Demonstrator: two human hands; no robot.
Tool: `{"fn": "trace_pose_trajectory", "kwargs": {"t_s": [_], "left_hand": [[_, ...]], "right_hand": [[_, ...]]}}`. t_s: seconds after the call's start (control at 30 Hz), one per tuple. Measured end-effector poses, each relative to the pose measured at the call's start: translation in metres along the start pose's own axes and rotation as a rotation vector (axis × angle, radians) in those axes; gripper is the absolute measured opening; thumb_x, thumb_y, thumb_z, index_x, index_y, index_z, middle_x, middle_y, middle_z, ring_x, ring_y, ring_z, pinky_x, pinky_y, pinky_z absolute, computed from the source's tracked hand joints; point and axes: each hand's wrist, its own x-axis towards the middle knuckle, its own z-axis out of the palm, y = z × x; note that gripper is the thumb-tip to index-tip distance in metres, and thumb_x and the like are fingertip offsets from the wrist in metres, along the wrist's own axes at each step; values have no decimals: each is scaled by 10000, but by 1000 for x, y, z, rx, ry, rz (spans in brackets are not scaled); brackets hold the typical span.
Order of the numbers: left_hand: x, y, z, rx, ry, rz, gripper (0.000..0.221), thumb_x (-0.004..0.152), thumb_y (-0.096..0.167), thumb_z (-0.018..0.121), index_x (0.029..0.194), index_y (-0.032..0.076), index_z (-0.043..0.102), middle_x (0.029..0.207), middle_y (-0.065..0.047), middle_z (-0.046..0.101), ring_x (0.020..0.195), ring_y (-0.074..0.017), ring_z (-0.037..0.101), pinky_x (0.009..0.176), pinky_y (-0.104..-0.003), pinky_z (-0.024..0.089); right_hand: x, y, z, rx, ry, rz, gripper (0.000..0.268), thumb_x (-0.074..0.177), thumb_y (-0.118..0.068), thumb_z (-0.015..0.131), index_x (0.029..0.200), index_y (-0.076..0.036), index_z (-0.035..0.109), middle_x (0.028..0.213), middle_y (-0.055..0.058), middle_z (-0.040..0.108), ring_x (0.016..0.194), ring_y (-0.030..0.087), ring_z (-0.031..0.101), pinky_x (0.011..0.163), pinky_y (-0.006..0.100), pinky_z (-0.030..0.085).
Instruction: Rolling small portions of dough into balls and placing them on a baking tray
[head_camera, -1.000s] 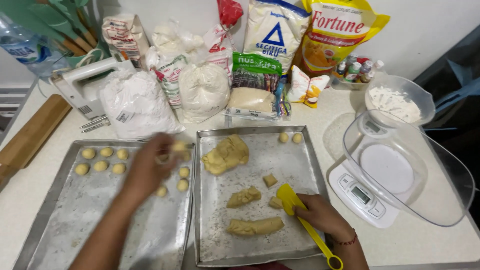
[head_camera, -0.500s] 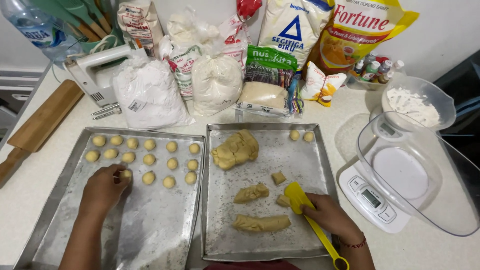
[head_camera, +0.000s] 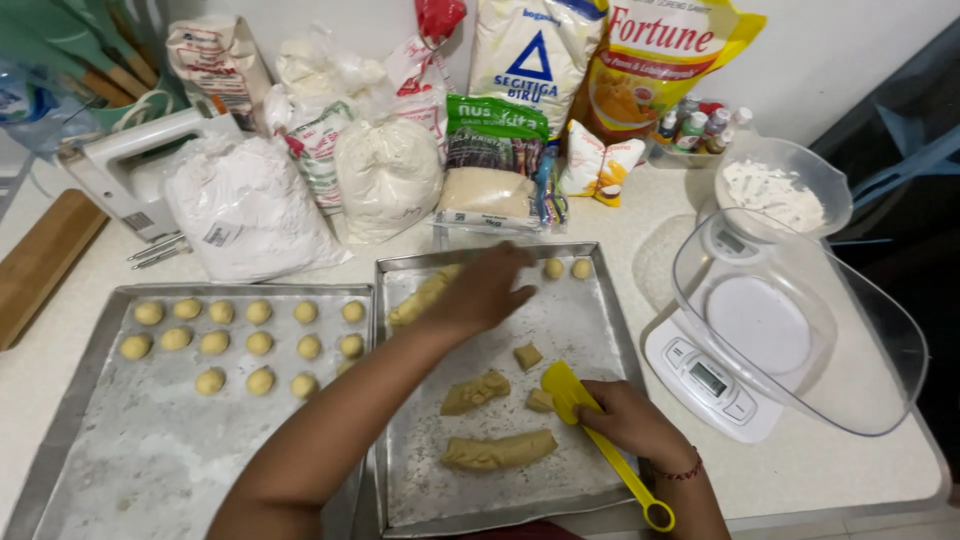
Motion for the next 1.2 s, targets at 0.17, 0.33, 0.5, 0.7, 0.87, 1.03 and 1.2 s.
{"fn": "trace_pose_trajectory", "kwargs": {"t_s": [0.17, 0.33, 0.5, 0.7, 0.87, 1.03, 1.2], "left_hand": [[107, -34, 100, 316, -9, 115, 297, 945, 8, 575, 1241, 28, 597, 1189, -167, 612, 1136, -381, 564, 799, -483, 571], [125, -53, 115, 570, 28, 117, 362, 901, -28, 663, 1253, 29, 597, 1228, -193, 568, 1109, -416, 564, 762, -440, 607], [23, -19, 21, 86, 96, 42, 248, 914, 76, 672, 1161, 59, 682, 1173, -140, 640, 1095, -330, 597, 885, -429, 551], [-159, -54, -90, -267, 491, -509, 446, 917, 144, 694, 1355, 164, 612, 1328, -86, 607, 1175, -268, 620, 608, -381, 573], [-261, -139, -95, -1, 719, -783, 389, 923, 83, 730, 1301, 51, 638, 1205, -148, 708, 1062, -304, 675, 912, -446, 526], [-298, -220, -70, 134, 613, -949, 475, 927, 65, 646, 1399, 78, 593, 1191, -165, 687, 1081, -364, 646, 849, -501, 514], [-306, -273, -60, 293, 562, -944, 510, 894, 57, 622, 1404, 53, 600, 1314, -274, 625, 1193, -485, 573, 896, -573, 516]], "right_hand": [[3, 6, 2, -23, 17, -35, 191, 906, -277, 570, 959, -147, 700, 864, -24, 726, 776, 109, 633, 726, 298, 470], [1, 0, -1, -24, -14, 0, 168, 925, -275, 575, 868, -140, 658, 782, -26, 658, 720, 106, 569, 674, 302, 427], [0, -2, -2, -6, -10, 12, 123, 918, -245, 591, 848, -158, 644, 818, -47, 688, 761, 90, 583, 716, 286, 433], [-1, -4, -1, -18, 6, 48, 171, 953, -271, 600, 830, -156, 633, 823, -56, 707, 767, 79, 592, 714, 269, 444], [5, 2, 1, 11, 10, 25, 179, 956, -286, 616, 851, -155, 678, 822, -52, 721, 762, 75, 609, 712, 268, 456], [3, -1, 3, 21, 12, 56, 197, 962, -312, 607, 906, -162, 722, 860, -57, 746, 788, 70, 630, 722, 258, 468], [1, -2, 2, 52, 32, 5, 176, 950, -263, 602, 878, -143, 708, 885, -59, 750, 818, 71, 642, 749, 256, 478]]}}
